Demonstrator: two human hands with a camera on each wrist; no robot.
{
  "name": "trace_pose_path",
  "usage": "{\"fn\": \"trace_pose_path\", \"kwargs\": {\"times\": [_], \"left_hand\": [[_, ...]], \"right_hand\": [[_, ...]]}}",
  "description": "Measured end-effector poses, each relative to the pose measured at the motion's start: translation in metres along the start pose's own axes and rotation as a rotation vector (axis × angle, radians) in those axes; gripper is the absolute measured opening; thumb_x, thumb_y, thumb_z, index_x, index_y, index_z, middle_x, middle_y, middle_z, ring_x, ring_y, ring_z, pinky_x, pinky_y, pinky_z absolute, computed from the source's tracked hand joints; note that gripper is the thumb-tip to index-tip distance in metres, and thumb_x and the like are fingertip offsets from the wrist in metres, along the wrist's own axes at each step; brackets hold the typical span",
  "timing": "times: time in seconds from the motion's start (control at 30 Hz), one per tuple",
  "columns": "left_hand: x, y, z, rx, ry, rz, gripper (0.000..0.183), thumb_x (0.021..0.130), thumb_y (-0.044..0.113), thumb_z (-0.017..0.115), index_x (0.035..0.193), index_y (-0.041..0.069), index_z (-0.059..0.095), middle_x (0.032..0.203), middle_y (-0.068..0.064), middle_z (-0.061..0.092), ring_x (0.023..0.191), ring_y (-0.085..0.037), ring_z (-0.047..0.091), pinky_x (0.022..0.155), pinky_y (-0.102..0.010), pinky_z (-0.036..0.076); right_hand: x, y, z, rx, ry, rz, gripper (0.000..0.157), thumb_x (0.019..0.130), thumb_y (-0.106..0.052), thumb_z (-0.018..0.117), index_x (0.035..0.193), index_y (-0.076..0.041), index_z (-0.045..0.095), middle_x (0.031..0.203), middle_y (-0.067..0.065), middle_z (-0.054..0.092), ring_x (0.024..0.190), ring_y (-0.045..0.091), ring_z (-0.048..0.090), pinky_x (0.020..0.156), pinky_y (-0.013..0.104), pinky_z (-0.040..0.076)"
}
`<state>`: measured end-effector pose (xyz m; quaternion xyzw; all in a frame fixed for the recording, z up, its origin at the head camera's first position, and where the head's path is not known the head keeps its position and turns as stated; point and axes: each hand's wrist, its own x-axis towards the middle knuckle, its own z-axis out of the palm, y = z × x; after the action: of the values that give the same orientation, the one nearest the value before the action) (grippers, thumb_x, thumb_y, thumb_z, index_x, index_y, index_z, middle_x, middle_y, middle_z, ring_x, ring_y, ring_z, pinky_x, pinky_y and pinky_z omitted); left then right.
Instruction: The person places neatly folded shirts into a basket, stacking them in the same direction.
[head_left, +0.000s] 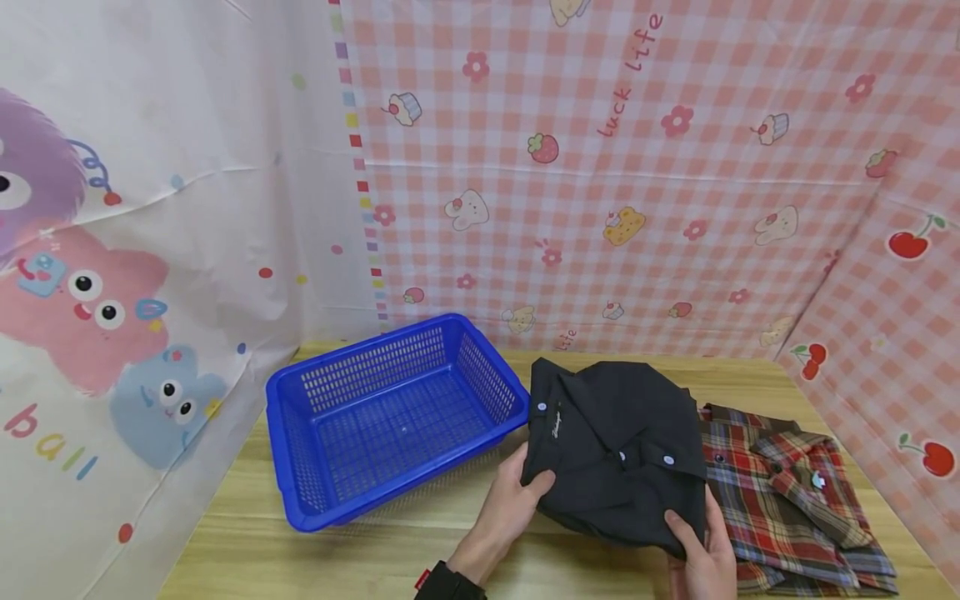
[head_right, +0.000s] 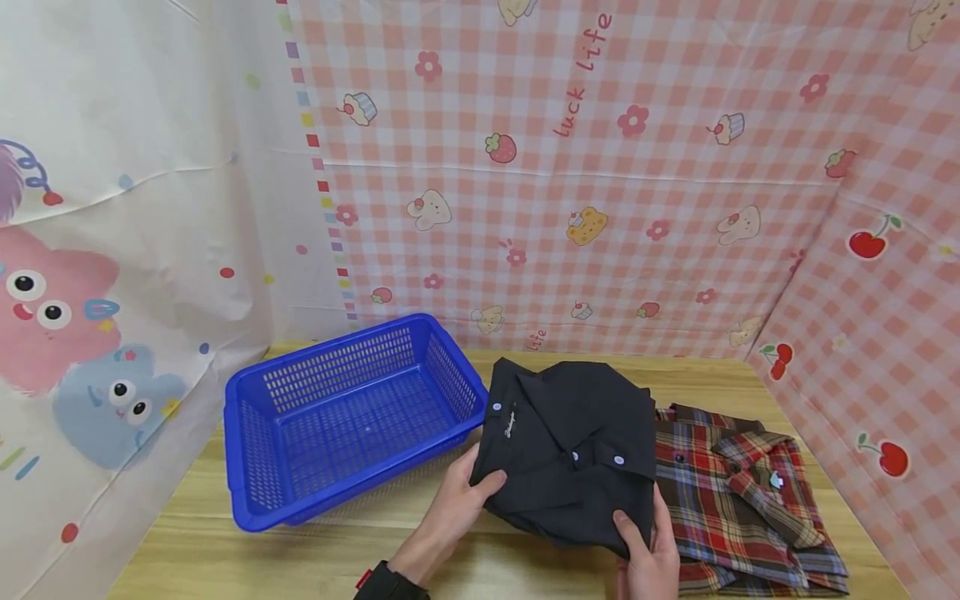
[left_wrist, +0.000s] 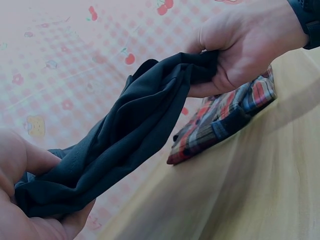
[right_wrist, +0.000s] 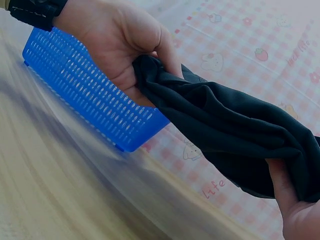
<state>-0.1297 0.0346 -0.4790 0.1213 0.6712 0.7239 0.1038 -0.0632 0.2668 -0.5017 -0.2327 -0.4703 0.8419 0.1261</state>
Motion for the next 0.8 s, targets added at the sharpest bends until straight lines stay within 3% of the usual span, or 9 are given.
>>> {"fn": "trace_pose_path", "kwargs": {"times": [0.1, 0.27, 0.53, 0.67, 0.8], "left_hand": [[0.0, 0.003, -0.001, -0.006, -0.005, 0.003, 0.048, 0.102, 0.009, 0.057, 0.149, 0.009, 0.053, 0.147, -0.01, 0.059, 0.134, -0.025, 0.055, 0.116, -0.047, 0.042], [-0.001, 0.007, -0.003, -0.002, -0.001, 0.014, 0.047, 0.102, 0.008, 0.057, 0.149, 0.006, 0.052, 0.146, -0.012, 0.059, 0.134, -0.026, 0.055, 0.115, -0.048, 0.043], [-0.003, 0.01, -0.007, -0.005, -0.001, 0.043, 0.049, 0.103, 0.007, 0.056, 0.152, 0.005, 0.049, 0.15, -0.013, 0.056, 0.137, -0.028, 0.053, 0.117, -0.047, 0.041], [-0.004, 0.01, -0.01, -0.008, 0.0, 0.06, 0.052, 0.103, 0.006, 0.055, 0.154, 0.005, 0.046, 0.153, -0.013, 0.053, 0.14, -0.028, 0.049, 0.118, -0.044, 0.038], [-0.005, 0.011, -0.012, -0.004, 0.011, 0.074, 0.054, 0.103, 0.006, 0.055, 0.155, 0.006, 0.044, 0.156, -0.012, 0.049, 0.142, -0.027, 0.047, 0.119, -0.044, 0.037]], "right_hand": [[-0.001, -0.002, 0.002, 0.003, -0.019, -0.009, 0.083, 0.103, 0.007, 0.051, 0.168, -0.021, 0.007, 0.138, -0.014, 0.05, 0.102, -0.002, 0.068, 0.088, 0.021, 0.059], [-0.001, -0.002, 0.005, 0.072, -0.069, -0.046, 0.083, 0.102, 0.01, 0.051, 0.167, -0.018, 0.008, 0.123, -0.02, 0.06, 0.103, 0.003, 0.07, 0.085, 0.023, 0.06], [-0.002, 0.0, 0.011, 0.083, -0.139, -0.107, 0.082, 0.102, 0.01, 0.052, 0.167, -0.014, 0.008, 0.125, -0.019, 0.063, 0.107, 0.007, 0.071, 0.085, 0.025, 0.061], [-0.003, -0.001, 0.015, 0.085, -0.142, -0.084, 0.082, 0.102, 0.008, 0.055, 0.167, -0.015, 0.011, 0.122, -0.019, 0.068, 0.106, 0.008, 0.071, 0.083, 0.025, 0.061], [-0.004, -0.002, 0.019, 0.049, -0.127, -0.056, 0.082, 0.102, 0.005, 0.057, 0.167, -0.018, 0.012, 0.128, -0.021, 0.062, 0.107, 0.006, 0.07, 0.085, 0.024, 0.06]]}}
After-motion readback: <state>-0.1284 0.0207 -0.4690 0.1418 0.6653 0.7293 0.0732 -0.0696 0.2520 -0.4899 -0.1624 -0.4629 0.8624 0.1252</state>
